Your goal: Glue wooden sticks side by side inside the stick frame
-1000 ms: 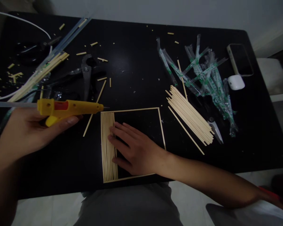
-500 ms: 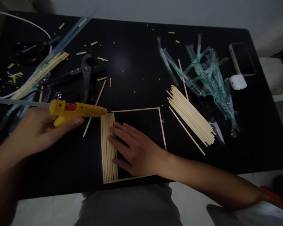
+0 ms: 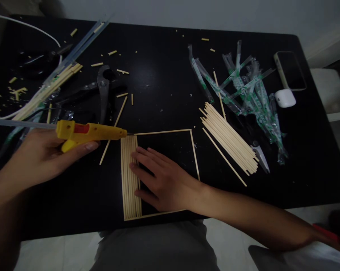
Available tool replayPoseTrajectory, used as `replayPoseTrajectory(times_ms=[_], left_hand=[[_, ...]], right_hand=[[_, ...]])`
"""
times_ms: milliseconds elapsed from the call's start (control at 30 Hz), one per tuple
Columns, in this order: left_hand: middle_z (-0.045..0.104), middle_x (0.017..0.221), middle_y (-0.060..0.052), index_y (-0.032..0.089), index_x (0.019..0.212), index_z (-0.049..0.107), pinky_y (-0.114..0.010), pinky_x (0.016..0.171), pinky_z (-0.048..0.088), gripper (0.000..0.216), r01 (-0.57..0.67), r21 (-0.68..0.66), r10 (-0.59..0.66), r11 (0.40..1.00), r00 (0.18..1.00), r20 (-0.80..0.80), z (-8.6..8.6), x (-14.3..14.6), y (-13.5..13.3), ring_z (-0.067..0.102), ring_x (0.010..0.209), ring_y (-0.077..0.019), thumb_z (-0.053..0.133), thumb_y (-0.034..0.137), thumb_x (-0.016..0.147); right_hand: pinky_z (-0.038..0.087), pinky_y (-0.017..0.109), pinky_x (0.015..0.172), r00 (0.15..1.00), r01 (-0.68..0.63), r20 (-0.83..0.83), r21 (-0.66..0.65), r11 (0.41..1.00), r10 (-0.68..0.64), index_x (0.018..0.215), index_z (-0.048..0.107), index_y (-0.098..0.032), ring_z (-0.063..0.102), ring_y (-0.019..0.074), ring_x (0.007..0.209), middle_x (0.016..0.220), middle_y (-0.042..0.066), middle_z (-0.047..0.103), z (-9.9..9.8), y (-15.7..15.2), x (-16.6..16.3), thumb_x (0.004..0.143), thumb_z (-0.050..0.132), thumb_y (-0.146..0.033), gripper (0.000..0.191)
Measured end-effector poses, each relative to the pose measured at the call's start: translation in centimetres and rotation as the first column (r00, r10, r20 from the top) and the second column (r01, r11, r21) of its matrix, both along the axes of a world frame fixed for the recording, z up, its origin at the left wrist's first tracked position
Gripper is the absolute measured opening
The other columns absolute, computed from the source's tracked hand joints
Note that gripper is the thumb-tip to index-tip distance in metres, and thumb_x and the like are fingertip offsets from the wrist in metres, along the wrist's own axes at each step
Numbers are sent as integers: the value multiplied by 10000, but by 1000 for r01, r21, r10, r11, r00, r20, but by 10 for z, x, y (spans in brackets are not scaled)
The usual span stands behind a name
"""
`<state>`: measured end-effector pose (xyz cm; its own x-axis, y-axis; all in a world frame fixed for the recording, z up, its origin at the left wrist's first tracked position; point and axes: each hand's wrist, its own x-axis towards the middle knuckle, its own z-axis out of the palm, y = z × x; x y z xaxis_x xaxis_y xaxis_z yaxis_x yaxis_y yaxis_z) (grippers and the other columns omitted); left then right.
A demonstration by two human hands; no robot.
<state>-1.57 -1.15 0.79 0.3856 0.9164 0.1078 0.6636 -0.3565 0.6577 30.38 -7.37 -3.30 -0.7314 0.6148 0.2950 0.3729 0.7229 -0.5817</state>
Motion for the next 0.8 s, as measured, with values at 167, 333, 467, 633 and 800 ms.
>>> replayPoseTrajectory(times_ms=[167,333,467,633,800], left_hand=[[728,660,14,282,879,828,-263,423,394,293,-14,-62,14,998,1000,0,-4,-1,-2,563,450,-143,750,553,959],[722,679,22,313,883,837,-270,433,411,332,-20,-155,16,988,1000,-25,-1,1,-3,563,465,-150,715,613,955],[665,600,34,297,843,813,-278,421,383,351,-56,-114,56,992,998,-12,1,6,-2,499,427,-137,716,619,943],[683,644,11,284,833,815,-288,439,388,410,-20,-138,16,990,999,-36,0,3,-2,531,451,-147,696,655,958],[668,623,10,292,840,823,-293,445,376,378,-47,-132,44,990,999,-31,0,3,-1,498,443,-145,703,636,941]], right_hand=[[512,644,1266,1000,-9,11,1,1000,9,1488,582,-40,505,391,1609,1564,338,593,1,1,0,1088,681,-270,472],[527,674,1236,1000,-11,8,-20,1000,11,1487,580,-47,497,401,1604,1570,350,565,2,1,-1,1099,655,-279,459],[524,671,1240,1000,-14,10,-17,1000,14,1482,580,-46,493,406,1607,1545,348,577,2,2,-1,1103,654,-290,457],[522,668,1246,1000,-11,22,-17,1000,12,1500,565,-72,480,396,1621,1574,336,562,1,1,0,1106,654,-297,462],[532,669,1235,1000,-9,25,-10,1000,10,1503,559,-79,490,394,1615,1570,331,567,1,1,0,1106,654,-301,465]])
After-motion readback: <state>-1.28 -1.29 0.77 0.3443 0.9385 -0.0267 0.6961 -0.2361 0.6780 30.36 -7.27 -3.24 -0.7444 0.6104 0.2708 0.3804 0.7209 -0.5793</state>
